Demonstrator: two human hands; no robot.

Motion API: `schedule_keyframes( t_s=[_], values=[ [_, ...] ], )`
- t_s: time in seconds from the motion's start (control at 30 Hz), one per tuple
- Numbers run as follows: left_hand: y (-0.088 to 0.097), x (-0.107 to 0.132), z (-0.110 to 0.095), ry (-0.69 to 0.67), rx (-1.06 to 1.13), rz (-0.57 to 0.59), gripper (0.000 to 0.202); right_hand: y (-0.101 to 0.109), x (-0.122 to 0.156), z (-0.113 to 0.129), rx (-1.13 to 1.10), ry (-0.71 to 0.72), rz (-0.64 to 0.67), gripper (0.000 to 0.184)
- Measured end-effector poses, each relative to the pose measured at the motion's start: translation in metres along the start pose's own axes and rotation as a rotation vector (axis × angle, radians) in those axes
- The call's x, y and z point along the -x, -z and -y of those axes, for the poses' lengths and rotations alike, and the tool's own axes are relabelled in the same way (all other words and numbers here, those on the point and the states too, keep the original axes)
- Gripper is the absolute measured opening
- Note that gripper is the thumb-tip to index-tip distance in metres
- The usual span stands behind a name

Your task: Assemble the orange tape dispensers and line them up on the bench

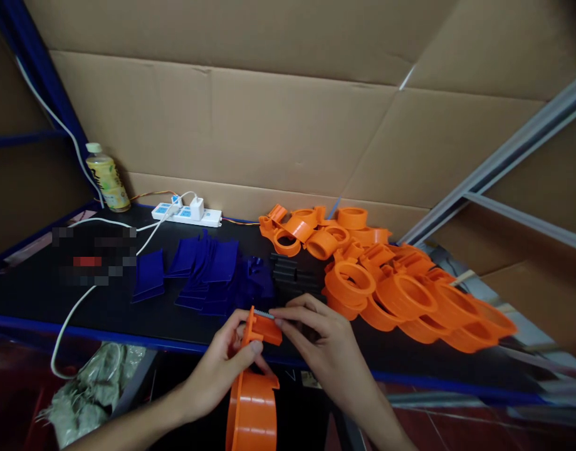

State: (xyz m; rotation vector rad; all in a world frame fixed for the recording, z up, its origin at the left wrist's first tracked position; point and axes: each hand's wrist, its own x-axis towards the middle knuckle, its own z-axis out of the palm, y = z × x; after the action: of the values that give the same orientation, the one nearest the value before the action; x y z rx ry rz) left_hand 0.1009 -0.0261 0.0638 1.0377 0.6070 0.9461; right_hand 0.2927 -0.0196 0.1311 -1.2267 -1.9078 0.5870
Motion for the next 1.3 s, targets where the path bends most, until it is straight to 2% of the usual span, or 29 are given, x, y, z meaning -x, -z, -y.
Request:
schedule_keyframes(
  t_s=[0.17,0.3,0.4,0.63,0.8,1.07,1.2,1.3],
  values=[
    [0.002,-0.002,0.001,0.016,0.122,0.001,0.031,0.005,-0.006,-0.008,0.127,0.001,-0.032,0.029],
    [0.002,-0.001,0.000,0.041,0.171,-0.046,0.032,0.013,-0.009,-0.028,0.525,0.017,-0.117,0.032],
    [0.002,-0.001,0.000,0.036,0.159,-0.060,0.033,0.012,-0.009,-0.044,0.724,0.050,-0.029,0.030],
    [0.001,-0.001,-0.002,0.040,0.163,-0.080,0.033,0.001,-0.016,-0.055,0.884,0.055,0.097,0.030],
    [0.000,-0.002,-0.002,0.043,0.154,-0.083,0.031,0.001,-0.023,-0.058,0.925,0.058,0.112,0.030],
    [0.000,-0.002,-0.003,0.035,0.157,-0.088,0.030,0.004,-0.022,-0.065,0.915,0.178,0.078,0.025],
    [0.000,-0.002,-0.003,0.028,0.160,-0.110,0.030,0.013,-0.020,-0.059,0.784,0.233,-0.028,0.022],
    [0.000,-0.001,-0.002,0.016,0.159,-0.121,0.032,0.022,-0.015,-0.041,0.571,0.303,-0.119,0.018]
  ],
)
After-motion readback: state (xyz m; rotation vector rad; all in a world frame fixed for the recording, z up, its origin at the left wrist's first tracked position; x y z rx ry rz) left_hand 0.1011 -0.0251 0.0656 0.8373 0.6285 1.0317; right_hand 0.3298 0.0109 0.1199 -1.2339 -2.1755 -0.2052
